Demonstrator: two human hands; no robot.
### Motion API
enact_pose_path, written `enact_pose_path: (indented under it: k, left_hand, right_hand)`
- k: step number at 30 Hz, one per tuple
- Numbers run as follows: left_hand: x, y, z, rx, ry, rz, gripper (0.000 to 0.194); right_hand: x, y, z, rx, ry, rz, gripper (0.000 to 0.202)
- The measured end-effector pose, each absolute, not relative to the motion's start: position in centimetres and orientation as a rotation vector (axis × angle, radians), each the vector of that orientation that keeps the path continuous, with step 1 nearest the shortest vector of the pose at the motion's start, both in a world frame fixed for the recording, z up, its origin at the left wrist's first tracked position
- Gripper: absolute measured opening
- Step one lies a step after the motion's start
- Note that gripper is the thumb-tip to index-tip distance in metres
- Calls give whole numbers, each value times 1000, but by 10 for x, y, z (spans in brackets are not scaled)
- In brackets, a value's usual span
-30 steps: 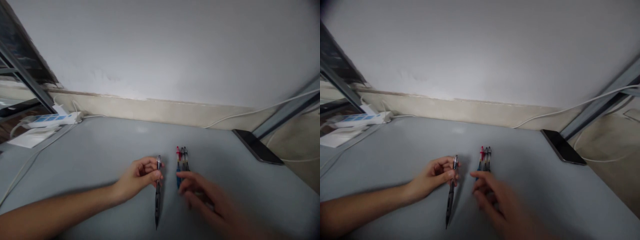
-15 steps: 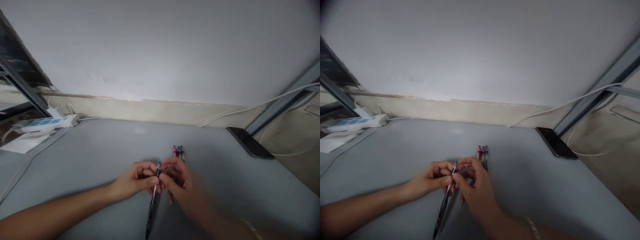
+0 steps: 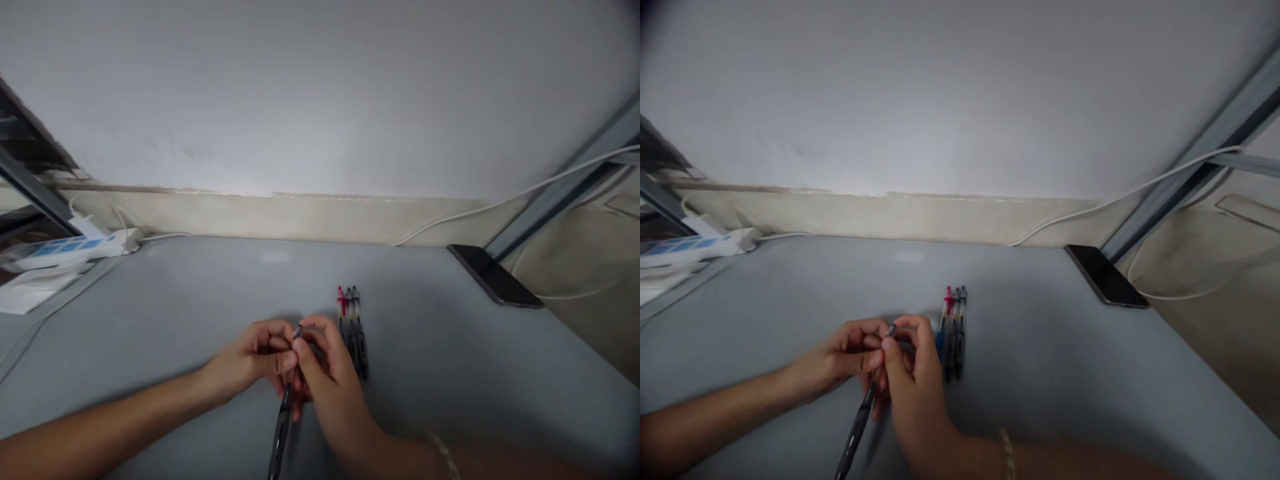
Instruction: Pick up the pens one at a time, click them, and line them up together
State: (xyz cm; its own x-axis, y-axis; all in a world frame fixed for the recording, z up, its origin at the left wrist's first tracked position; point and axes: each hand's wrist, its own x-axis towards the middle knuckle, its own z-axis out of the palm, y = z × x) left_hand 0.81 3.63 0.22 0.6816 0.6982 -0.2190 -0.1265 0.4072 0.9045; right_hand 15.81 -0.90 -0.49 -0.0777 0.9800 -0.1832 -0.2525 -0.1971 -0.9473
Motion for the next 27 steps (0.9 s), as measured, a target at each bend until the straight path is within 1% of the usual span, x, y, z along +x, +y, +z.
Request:
enact_pose_path:
  k: [6, 8, 12, 17, 19, 25, 27]
  left_hand:
    - [8, 34, -5, 1026, 615, 602, 34]
    - [7, 34, -5, 1030, 622, 578, 35]
    - [6, 34, -3, 1033, 638, 553, 39]
    - [7, 30, 3, 1008, 689, 552, 43]
    - [7, 27, 5, 1003, 702, 548, 43]
    - [7, 25, 5, 1008, 720, 536, 41]
    - [7, 25, 4, 1013, 717, 530, 41]
  right_hand:
    - [160, -7, -3, -1047, -980, 1558, 29]
    - [159, -9, -5, -1026, -987, 1574, 26]
    - [160, -12, -7, -1045, -990, 1561, 25]
    - [165, -7, 1, -1079, -1027, 1592, 39]
    - [166, -5, 4, -1073, -1057, 1620, 36]
    - [164, -6, 0, -1056, -1095, 1646, 19]
    - [164, -8, -2, -1062, -1086, 1631, 19]
